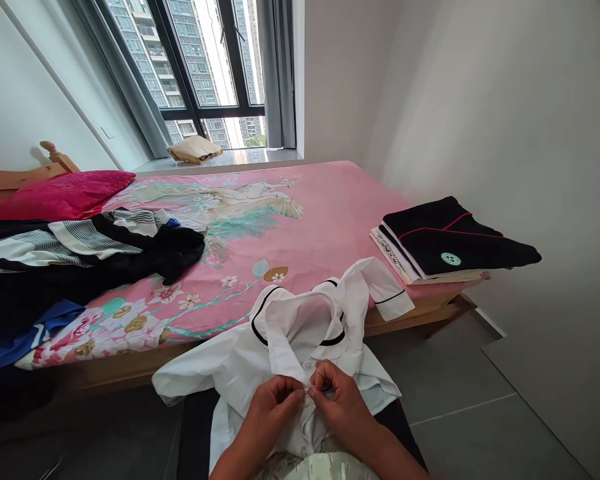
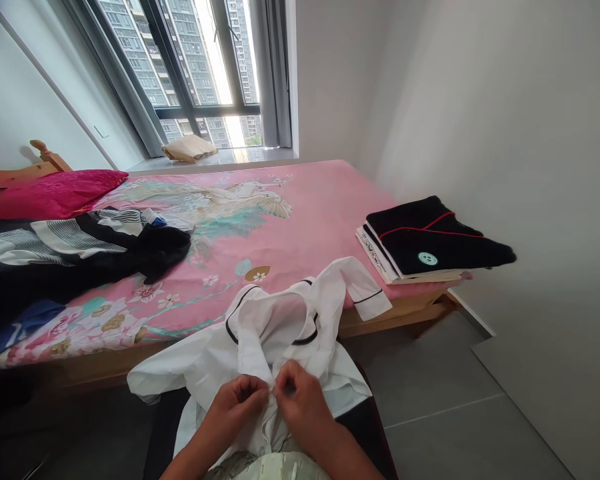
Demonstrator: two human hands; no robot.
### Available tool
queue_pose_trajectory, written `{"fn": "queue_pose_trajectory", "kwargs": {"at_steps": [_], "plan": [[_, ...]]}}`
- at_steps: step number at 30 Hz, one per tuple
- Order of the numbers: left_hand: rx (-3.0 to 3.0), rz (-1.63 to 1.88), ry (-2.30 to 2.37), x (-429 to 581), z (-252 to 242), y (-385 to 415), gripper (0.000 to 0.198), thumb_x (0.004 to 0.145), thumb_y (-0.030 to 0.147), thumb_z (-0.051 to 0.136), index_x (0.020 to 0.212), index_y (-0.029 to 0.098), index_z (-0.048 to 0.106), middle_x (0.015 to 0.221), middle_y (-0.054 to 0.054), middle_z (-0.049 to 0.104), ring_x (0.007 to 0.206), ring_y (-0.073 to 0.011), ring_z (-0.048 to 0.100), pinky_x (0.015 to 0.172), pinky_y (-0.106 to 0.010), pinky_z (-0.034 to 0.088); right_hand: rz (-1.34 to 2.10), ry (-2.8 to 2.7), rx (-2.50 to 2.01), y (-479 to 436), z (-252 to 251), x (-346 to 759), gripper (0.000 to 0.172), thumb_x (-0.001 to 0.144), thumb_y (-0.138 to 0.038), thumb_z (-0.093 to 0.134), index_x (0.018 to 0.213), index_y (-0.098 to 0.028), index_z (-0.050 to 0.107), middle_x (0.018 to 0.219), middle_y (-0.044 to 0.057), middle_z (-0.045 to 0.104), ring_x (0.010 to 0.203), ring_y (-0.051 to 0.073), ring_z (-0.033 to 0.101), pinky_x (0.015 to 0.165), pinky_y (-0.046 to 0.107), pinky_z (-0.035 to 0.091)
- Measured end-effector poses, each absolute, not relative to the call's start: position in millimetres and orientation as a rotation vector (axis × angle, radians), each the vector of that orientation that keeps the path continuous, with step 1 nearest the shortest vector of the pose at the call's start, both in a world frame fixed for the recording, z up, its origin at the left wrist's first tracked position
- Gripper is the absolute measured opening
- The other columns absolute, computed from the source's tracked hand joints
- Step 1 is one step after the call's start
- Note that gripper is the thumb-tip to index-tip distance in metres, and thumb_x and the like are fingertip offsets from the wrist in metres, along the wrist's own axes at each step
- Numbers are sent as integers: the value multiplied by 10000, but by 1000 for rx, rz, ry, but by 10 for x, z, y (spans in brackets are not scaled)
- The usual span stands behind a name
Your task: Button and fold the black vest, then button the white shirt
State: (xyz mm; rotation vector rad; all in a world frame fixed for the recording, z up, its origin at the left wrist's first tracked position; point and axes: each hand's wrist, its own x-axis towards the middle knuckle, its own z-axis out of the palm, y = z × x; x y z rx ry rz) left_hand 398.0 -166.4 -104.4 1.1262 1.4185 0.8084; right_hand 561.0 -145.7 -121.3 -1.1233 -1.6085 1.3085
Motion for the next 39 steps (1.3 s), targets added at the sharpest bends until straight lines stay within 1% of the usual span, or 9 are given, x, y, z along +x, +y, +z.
{"fn": "queue_pose_trajectory", "kwargs": {"at_steps": [3, 7, 17, 24, 26, 30, 34, 36, 39], "plan": [[909, 775, 1377, 3991, -1030, -1649, 307, 661, 437, 647, 647, 138, 577, 509, 41, 501, 474, -77, 389, 485, -215, 302, 1158, -1741, -1051, -1480, -1236, 5611, 86, 800, -170, 499, 736, -197, 449, 714, -25, 503, 683, 114, 490, 811, 278, 412], [818, 705, 1337, 4021, -976, -1643, 361, 642, 484, 643, 566, 150, 529, 441, 53, 455, 388, -56, 324, 412, -214, 215, 988, -1868, -1006, -1482, -1197, 5613, 72, 809, -152, 491, 770, -206, 462, 726, -26, 516, 724, 119, 517, 1031, 373, 299], [832, 1104, 1595, 4005, -1086, -1652, 393, 637, 526, 653, 697, 147, 568, 488, 53, 492, 418, -74, 376, 398, -207, 273, 762, -2041, -1047, -1442, -1115, 5656, 103, 835, -128, 434, 853, -214, 489, 777, 7, 568, 759, 142, 541, 1063, 415, 281], [780, 1313, 1501, 4033, -1046, -1639, 403, 640, 442, 679, 916, 176, 553, 551, 79, 510, 404, -51, 373, 384, -170, 282, 528, -2498, -953, -965, -865, 5763, 492, 620, 8, 476, 1066, -179, 564, 1042, 78, 615, 1155, 254, 452, 1103, 507, 118], [795, 1321, 1472, 4020, -1046, -1628, 396, 638, 455, 680, 890, 176, 556, 551, 84, 490, 404, -48, 367, 386, -171, 294, 503, -2629, -893, -832, -838, 5732, 472, 564, 7, 508, 990, -167, 611, 924, 80, 647, 1089, 280, 501, 1088, 549, 78], [786, 1302, 1492, 3960, -1067, -1600, 379, 636, 493, 673, 802, 168, 571, 500, 86, 456, 392, -52, 360, 385, -176, 283, 527, -2680, -873, -652, -765, 5676, 197, 594, -18, 528, 661, -179, 621, 573, 15, 577, 731, 212, 574, 1042, 598, 114], [698, 1300, 1496, 3946, -1035, -1558, 327, 638, 466, 672, 711, 174, 541, 461, 70, 494, 381, -67, 396, 402, -191, 334, 677, -2529, -898, -593, -582, 5718, 175, 761, -106, 466, 789, -193, 616, 714, 16, 618, 743, 164, 562, 1010, 477, 278], [688, 1371, 1453, 3970, -977, -1533, 267, 622, 396, 679, 709, 176, 555, 529, 62, 532, 417, -72, 435, 434, -202, 391, 807, -2435, -942, -601, -487, 5755, 170, 804, -167, 453, 865, -199, 609, 808, 27, 633, 769, 161, 559, 883, 368, 398], [763, 1440, 1408, 4013, -874, -1506, 190, 610, 278, 647, 768, 178, 610, 652, 46, 574, 519, -86, 478, 481, -209, 449, 950, -2326, -1021, -639, -391, 5787, 150, 797, -209, 487, 856, -203, 624, 793, 23, 637, 706, 152, 547, 656, 265, 412]]}}
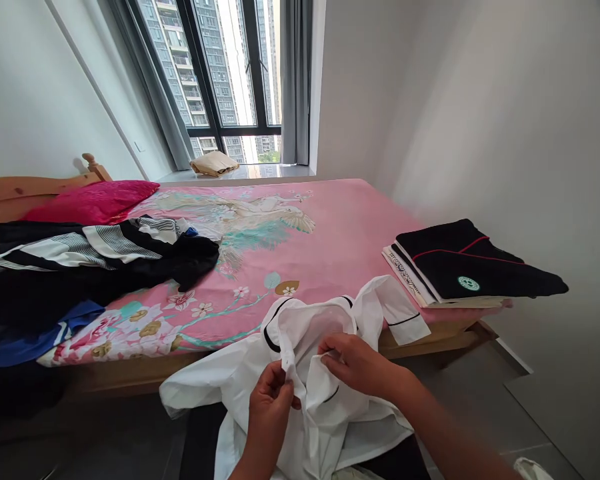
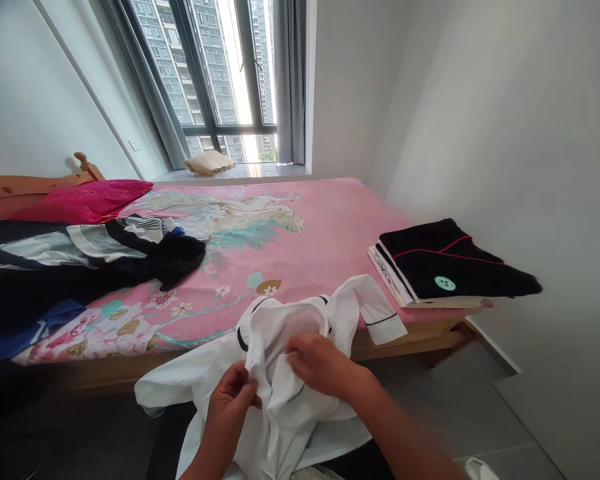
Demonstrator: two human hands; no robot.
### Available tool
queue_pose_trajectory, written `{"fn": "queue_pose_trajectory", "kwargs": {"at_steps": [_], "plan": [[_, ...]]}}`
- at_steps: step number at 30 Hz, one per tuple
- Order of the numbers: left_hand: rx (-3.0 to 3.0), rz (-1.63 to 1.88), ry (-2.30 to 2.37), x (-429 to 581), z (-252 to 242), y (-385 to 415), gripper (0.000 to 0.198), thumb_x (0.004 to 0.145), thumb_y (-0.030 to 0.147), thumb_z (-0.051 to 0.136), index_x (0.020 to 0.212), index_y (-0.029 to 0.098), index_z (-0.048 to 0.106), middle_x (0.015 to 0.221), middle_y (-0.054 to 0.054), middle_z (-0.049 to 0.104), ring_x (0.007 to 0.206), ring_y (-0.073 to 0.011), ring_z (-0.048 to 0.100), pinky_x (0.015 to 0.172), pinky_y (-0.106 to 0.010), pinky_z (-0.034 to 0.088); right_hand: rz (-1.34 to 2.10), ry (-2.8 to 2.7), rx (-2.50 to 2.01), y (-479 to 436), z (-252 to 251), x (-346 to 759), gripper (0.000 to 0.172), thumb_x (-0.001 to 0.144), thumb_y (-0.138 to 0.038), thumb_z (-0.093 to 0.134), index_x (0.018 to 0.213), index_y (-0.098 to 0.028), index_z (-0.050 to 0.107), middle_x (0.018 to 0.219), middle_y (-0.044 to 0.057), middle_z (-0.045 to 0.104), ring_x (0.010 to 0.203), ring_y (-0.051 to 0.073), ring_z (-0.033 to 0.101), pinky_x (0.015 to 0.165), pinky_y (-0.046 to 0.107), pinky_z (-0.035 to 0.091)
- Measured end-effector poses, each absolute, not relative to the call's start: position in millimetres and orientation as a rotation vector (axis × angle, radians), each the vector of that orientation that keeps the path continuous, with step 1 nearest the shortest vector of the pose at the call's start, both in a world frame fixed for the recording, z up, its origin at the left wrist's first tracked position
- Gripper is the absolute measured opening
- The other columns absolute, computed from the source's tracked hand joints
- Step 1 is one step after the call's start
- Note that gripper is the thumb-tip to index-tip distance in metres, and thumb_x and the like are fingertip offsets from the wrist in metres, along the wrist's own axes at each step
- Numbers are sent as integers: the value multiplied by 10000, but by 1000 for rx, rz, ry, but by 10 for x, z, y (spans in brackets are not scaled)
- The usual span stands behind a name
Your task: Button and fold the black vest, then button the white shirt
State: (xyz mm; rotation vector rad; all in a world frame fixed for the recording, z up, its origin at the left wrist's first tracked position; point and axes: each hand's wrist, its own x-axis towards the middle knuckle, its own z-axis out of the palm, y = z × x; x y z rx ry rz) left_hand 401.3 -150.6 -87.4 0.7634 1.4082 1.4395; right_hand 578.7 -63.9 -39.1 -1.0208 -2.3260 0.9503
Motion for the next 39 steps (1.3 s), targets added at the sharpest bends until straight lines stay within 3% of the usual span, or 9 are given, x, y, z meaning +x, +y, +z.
{"fn": "queue_pose_trajectory", "kwargs": {"at_steps": [4, 13, 22, 27, 33, 39], "plan": [[858, 1427, 1372, 4050, -816, -1485, 215, 636, 226, 607, 842, 175, 636, 667, 31, 591, 572, -101, 491, 490, -196, 447, 995, -2287, -1071, -697, -353, 5766, 141, 805, -234, 496, 798, -197, 632, 708, 7, 625, 616, 130, 512, 583, 241, 366], [856, 1460, 1404, 4135, -859, -1435, 336, 627, 451, 724, 798, 169, 662, 751, -19, 677, 723, -153, 604, 671, -221, 488, 1075, -2050, -1073, -836, -471, 5625, 157, 844, -305, 500, 796, -182, 586, 738, -2, 607, 681, 125, 532, 610, 225, 379], [841, 1386, 1420, 4142, -895, -1446, 333, 651, 469, 703, 723, 151, 639, 656, -2, 623, 619, -111, 524, 580, -190, 430, 1189, -1824, -1034, -926, -693, 5540, 160, 847, -327, 515, 831, -176, 569, 773, -1, 607, 734, 130, 548, 688, 237, 411], [831, 1415, 1462, 4135, -899, -1451, 352, 607, 470, 723, 714, 149, 626, 646, 10, 593, 613, -107, 492, 582, -192, 418, 1317, -1779, -963, -956, -657, 5538, 219, 844, -292, 515, 1016, -203, 617, 898, 17, 650, 844, 154, 587, 781, 260, 435], [888, 1383, 1473, 4114, -925, -1469, 305, 652, 444, 691, 702, 160, 592, 621, 25, 556, 577, -96, 454, 543, -186, 396, 1273, -1837, -987, -979, -587, 5567, 145, 840, -274, 517, 835, -183, 630, 785, -1, 637, 757, 135, 566, 727, 237, 424], [971, 1336, 1554, 4119, -859, -1483, 287, 677, 443, 663, 705, 161, 620, 647, 10, 606, 596, -109, 507, 563, -188, 425, 1151, -1883, -1046, -1025, -598, 5585, 152, 850, -302, 512, 832, -179, 600, 786, 0, 612, 744, 125, 536, 702, 225, 399]]}}
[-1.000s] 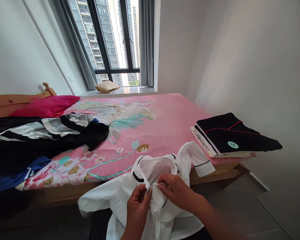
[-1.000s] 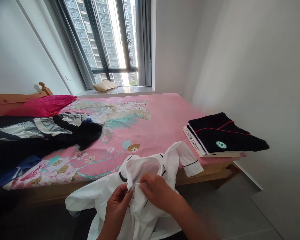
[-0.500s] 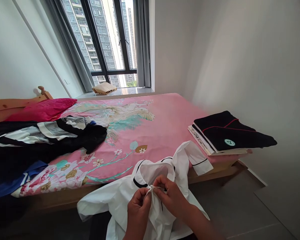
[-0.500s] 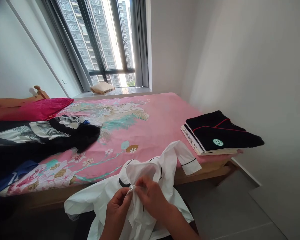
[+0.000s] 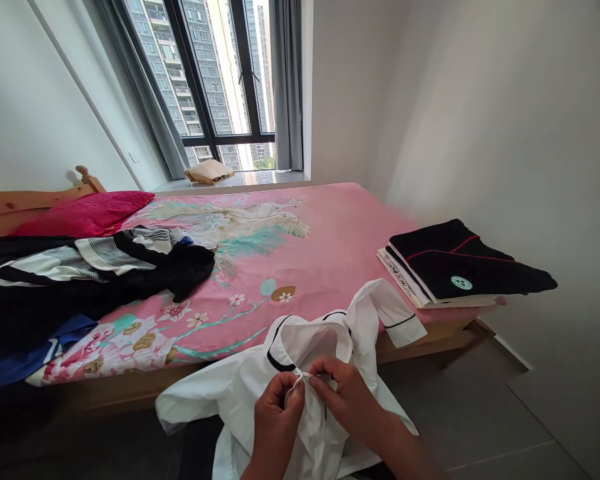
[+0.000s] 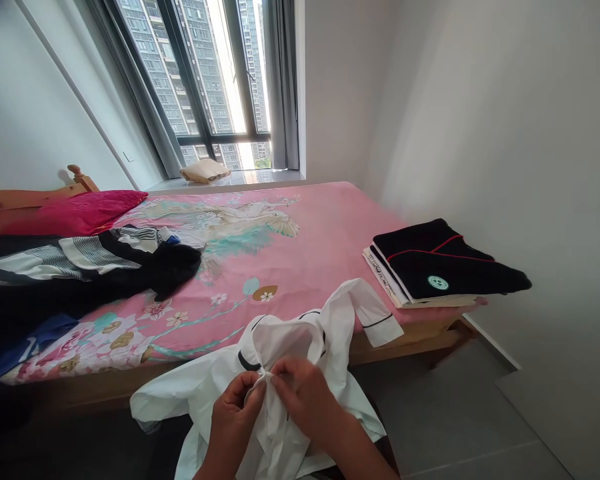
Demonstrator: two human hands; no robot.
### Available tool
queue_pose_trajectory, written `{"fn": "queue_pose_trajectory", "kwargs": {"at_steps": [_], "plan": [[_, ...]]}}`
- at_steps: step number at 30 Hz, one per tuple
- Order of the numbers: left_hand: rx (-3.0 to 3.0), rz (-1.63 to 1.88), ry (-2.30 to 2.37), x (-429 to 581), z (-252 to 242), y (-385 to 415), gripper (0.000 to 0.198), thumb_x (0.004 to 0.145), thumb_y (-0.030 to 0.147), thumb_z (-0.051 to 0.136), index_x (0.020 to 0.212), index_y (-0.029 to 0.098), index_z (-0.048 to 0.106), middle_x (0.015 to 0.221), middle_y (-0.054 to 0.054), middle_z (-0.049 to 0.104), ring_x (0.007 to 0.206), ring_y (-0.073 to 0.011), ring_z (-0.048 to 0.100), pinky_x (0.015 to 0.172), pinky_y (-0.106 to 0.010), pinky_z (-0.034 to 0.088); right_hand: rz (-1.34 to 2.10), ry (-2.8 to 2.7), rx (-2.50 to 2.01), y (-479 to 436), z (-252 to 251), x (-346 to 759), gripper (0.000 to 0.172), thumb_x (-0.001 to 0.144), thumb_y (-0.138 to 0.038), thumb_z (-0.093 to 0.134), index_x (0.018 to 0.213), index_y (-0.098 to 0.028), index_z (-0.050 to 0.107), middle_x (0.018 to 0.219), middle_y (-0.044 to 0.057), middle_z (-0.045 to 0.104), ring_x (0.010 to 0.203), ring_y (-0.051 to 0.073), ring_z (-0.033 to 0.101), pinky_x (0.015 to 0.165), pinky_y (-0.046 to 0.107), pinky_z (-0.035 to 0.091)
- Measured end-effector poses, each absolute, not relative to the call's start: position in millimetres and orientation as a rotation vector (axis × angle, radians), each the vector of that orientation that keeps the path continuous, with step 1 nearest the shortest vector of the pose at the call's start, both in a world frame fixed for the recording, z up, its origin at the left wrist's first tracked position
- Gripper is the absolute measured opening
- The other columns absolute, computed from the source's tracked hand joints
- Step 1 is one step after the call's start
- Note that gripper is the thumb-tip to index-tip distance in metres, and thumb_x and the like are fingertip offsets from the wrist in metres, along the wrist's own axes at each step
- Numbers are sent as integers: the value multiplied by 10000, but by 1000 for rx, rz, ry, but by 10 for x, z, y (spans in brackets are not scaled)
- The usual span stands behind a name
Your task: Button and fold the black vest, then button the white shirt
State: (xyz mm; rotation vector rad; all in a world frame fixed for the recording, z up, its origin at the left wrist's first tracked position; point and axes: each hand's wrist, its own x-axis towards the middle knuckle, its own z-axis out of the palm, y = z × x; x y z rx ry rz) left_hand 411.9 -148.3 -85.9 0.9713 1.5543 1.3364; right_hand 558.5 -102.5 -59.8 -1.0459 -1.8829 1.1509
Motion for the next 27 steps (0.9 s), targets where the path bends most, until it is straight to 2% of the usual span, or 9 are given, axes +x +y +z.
{"fn": "queue_pose_trajectory", "kwargs": {"at_steps": [6, 14, 21, 27], "plan": [[1152, 1355, 1580, 4166, -789, -1515, 254, 689, 419, 661, 745, 171, 663, 697, -17, 682, 645, -143, 603, 619, -208, 486, 1119, -1841, -1130, -1063, -605, 5565, 168, 837, -323, 529, 797, -175, 598, 762, 4, 617, 735, 133, 547, 697, 232, 397], [1218, 1371, 1654, 4171, -796, -1505, 215, 706, 392, 642, 729, 179, 664, 671, -13, 685, 605, -142, 608, 577, -204, 494, 1199, -1741, -1179, -1138, -643, 5533, 170, 809, -333, 563, 803, -180, 636, 756, 5, 638, 722, 136, 562, 685, 227, 412], [1250, 1391, 1589, 4170, -839, -1509, 205, 690, 375, 667, 731, 175, 646, 678, -16, 681, 630, -150, 619, 597, -211, 501, 1305, -1623, -1147, -1129, -707, 5566, 237, 820, -396, 555, 779, -167, 595, 712, -5, 570, 690, 121, 502, 633, 215, 394], [1233, 1392, 1629, 4168, -851, -1500, 164, 687, 342, 649, 710, 184, 617, 656, 1, 650, 618, -141, 593, 596, -215, 485, 1433, -1567, -1037, -1144, -737, 5578, 223, 836, -384, 546, 784, -168, 557, 704, -18, 496, 660, 101, 433, 608, 213, 368]]}}
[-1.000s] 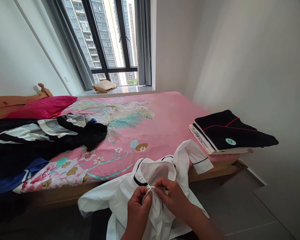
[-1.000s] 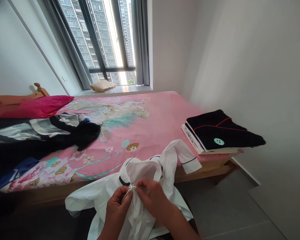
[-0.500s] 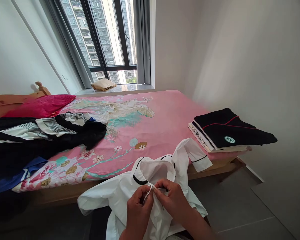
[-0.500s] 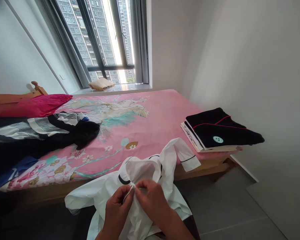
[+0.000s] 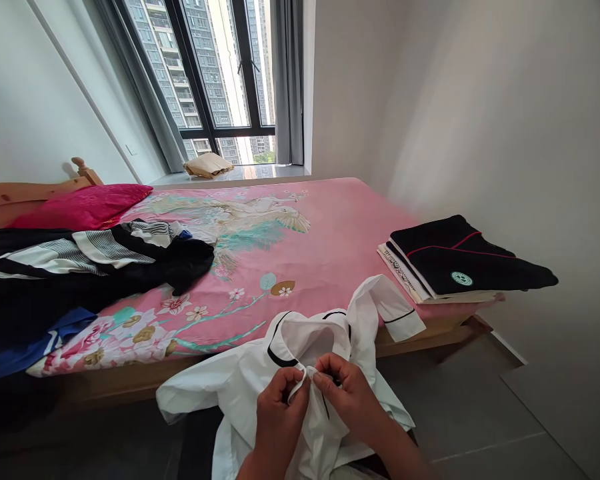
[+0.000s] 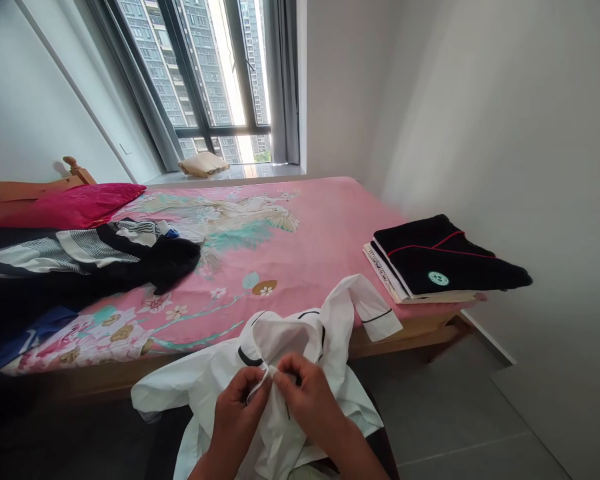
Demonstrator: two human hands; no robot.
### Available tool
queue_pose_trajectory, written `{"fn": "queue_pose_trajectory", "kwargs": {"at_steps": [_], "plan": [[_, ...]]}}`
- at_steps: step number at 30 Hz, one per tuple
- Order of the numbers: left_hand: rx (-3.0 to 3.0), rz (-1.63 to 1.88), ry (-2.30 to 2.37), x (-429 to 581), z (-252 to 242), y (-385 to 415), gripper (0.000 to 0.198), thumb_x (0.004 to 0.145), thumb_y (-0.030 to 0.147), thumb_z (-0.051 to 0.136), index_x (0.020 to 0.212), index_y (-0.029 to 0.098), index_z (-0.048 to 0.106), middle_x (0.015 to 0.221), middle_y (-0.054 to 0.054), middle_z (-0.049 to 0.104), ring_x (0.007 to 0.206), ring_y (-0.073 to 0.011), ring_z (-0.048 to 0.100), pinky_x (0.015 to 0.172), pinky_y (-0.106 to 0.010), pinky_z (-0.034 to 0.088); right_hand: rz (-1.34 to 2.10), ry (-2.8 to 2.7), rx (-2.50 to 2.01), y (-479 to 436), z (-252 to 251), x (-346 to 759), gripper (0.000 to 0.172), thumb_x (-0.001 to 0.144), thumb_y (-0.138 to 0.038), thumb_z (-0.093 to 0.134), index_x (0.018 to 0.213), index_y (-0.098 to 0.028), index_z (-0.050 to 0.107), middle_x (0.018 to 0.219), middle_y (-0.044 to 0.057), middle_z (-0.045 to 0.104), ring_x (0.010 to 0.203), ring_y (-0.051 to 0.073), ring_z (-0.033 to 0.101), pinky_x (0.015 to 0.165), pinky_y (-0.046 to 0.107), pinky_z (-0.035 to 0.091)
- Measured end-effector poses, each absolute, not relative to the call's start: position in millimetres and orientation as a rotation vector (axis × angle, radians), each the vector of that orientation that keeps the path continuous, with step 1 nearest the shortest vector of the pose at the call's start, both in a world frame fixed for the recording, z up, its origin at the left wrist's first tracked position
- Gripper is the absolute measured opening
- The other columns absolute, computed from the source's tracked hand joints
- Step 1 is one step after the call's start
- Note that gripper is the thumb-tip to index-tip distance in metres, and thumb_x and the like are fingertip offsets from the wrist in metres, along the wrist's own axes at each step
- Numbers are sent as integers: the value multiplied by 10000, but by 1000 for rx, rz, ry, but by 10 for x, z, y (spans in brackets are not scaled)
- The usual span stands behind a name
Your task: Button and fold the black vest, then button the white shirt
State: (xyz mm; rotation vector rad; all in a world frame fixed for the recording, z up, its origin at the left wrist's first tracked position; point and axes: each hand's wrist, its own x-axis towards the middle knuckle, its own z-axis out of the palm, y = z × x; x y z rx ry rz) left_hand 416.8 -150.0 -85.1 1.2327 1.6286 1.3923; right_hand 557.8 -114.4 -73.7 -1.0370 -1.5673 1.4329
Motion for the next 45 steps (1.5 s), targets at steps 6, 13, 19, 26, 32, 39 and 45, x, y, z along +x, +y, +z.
{"fn": "queue_pose_trajectory", "kwargs": {"at_steps": [6, 13, 19, 26, 32, 39, 45], "plan": [[1158, 1333, 1575, 4209, -794, -1504, 155, 696, 343, 640, 706, 190, 617, 675, 6, 649, 661, -145, 589, 630, -216, 473, 1502, -1478, -891, -1157, -747, 5532, 186, 800, -338, 603, 755, -167, 545, 952, 59, 592, 870, 162, 546, 797, 281, 416], [894, 1356, 1447, 4209, -798, -1501, 271, 637, 417, 711, 693, 156, 666, 675, -25, 662, 650, -139, 568, 617, -209, 455, 1532, -1309, -920, -1160, -865, 5505, 236, 741, -345, 666, 699, -166, 519, 925, 69, 611, 807, 159, 567, 727, 277, 434], [754, 1337, 1329, 4183, -818, -1517, 314, 635, 429, 730, 733, 136, 673, 673, -25, 644, 612, -114, 534, 578, -196, 436, 1485, -1304, -960, -1152, -884, 5497, 228, 732, -331, 674, 864, -171, 580, 777, 8, 561, 699, 113, 502, 639, 229, 417], [803, 1333, 1351, 4194, -755, -1540, 315, 638, 445, 722, 730, 146, 683, 674, -24, 661, 628, -124, 551, 588, -199, 447, 1458, -1404, -1003, -1180, -854, 5517, 218, 772, -370, 629, 812, -158, 601, 730, 14, 582, 671, 116, 515, 621, 228, 423], [868, 1330, 1411, 4192, -737, -1557, 315, 633, 448, 720, 725, 148, 699, 703, -45, 699, 662, -151, 596, 625, -216, 481, 1194, -1526, -1008, -1177, -944, 5509, 130, 779, -286, 610, 746, -169, 562, 815, 37, 593, 717, 127, 551, 651, 235, 448], [875, 1361, 1429, 4216, -757, -1555, 313, 636, 442, 717, 756, 153, 704, 734, -45, 715, 691, -164, 626, 647, -222, 505, 860, -1591, -917, -1238, -987, 5458, 111, 776, -156, 579, 726, -197, 489, 777, 20, 571, 682, 112, 561, 607, 222, 457], [901, 1347, 1420, 4209, -723, -1581, 327, 635, 457, 711, 761, 156, 694, 727, -38, 701, 671, -158, 614, 624, -225, 501, 726, -1675, -843, -1269, -959, 5474, 116, 793, -116, 549, 731, -205, 509, 783, 32, 590, 721, 122, 584, 628, 237, 479]]}}
